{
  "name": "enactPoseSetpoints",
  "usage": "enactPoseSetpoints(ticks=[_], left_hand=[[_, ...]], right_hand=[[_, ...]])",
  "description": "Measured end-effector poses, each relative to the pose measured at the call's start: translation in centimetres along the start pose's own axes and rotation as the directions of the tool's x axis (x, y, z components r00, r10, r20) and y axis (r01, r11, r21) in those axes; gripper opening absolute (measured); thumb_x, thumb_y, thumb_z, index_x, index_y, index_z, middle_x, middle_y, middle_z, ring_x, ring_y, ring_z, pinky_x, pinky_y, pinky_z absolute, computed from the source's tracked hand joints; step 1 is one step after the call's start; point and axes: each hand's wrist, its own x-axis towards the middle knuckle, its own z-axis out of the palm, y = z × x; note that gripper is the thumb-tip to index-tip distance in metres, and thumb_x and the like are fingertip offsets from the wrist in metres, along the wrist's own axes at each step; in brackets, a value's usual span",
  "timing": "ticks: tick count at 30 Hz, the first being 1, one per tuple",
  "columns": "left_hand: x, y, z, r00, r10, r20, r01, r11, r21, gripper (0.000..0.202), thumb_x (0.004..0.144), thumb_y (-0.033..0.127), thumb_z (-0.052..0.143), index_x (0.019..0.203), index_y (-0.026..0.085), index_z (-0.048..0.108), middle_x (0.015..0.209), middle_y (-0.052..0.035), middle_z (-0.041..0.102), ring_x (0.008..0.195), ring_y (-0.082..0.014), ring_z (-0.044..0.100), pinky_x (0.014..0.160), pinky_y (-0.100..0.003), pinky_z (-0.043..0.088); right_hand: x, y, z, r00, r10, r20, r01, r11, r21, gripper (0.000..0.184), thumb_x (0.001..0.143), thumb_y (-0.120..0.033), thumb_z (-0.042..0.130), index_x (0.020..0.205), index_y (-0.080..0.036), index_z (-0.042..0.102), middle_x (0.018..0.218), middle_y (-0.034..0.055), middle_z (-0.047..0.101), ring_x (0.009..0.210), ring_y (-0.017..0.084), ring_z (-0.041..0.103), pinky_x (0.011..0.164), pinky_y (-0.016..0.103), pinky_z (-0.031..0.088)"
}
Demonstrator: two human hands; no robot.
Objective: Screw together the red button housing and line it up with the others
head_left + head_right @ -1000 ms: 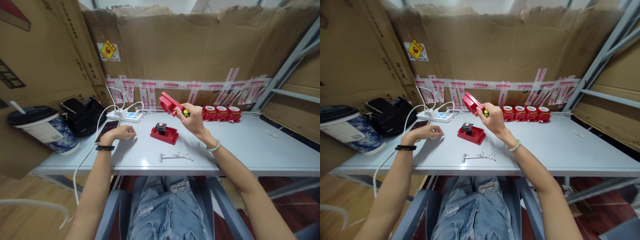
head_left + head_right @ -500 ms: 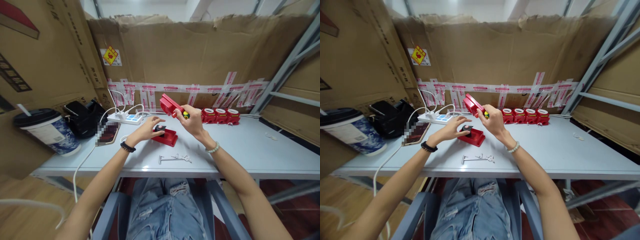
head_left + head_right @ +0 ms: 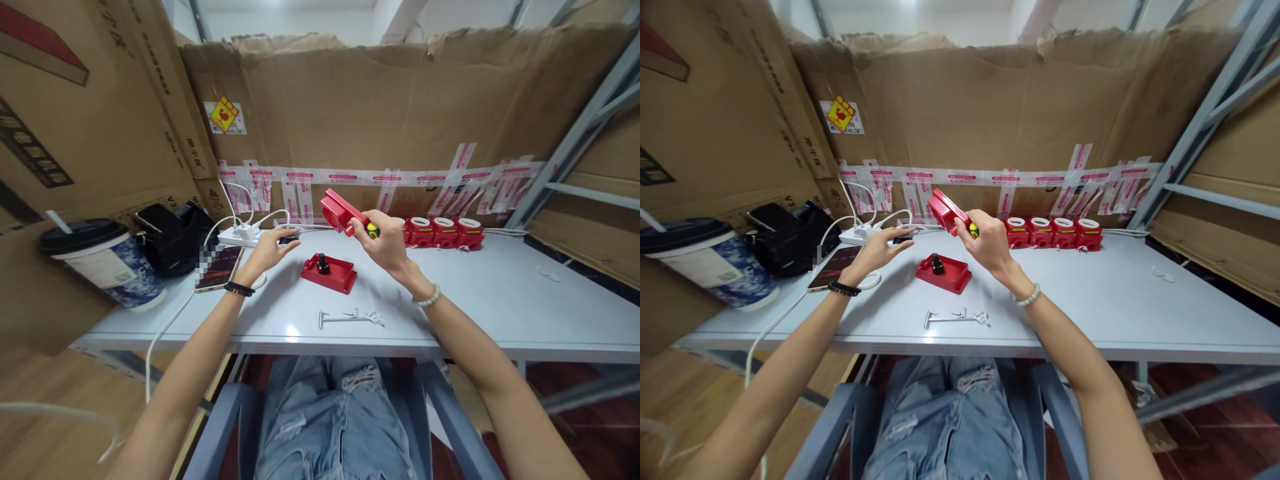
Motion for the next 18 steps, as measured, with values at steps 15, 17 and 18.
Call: enactPoseSetpoints(ticks=[15,17,18], left_hand=[[-2.3,-5.3,0.3,0.935,-0.263,0.238,0.167,0.919,0.358,0.036,0.085,0.029,0.047,0.114,0.023,0.067,0.139,-0.0118,0.050,0.131,-0.0332,0.042,0.104,-0.052,0.034],[-2.2,-4.5,0.6,0.925,-0.222,0.310,0.097,0.923,0.372,0.037,0.086,0.031,0.046,0.117,0.026,0.065,0.143,-0.0107,0.045,0.137,-0.0329,0.032,0.106,-0.058,0.027],[-2.3,-4.1,0.7,0.904,-0.223,0.366,0.079,0.926,0.370,0.038,0.086,0.034,0.046,0.119,0.027,0.063,0.145,-0.0106,0.043,0.138,-0.0335,0.029,0.106,-0.061,0.025]], right_hand=[[-0.1,0.3,0.1,1.000,0.006,0.000,-0.006,1.000,-0.027,0.027,0.089,-0.035,0.049,0.073,-0.017,0.060,0.069,0.0036,0.063,0.057,0.012,0.049,0.058,0.026,0.038],[0.0,0.2,0.1,1.000,0.011,0.000,-0.011,1.000,-0.029,0.027,0.089,-0.035,0.049,0.072,-0.017,0.060,0.069,0.0037,0.064,0.057,0.012,0.050,0.058,0.026,0.038],[0.0,0.1,0.0,1.000,0.018,-0.002,-0.018,1.000,-0.024,0.028,0.089,-0.036,0.049,0.072,-0.017,0.061,0.069,0.0038,0.064,0.057,0.012,0.050,0.058,0.026,0.039]])
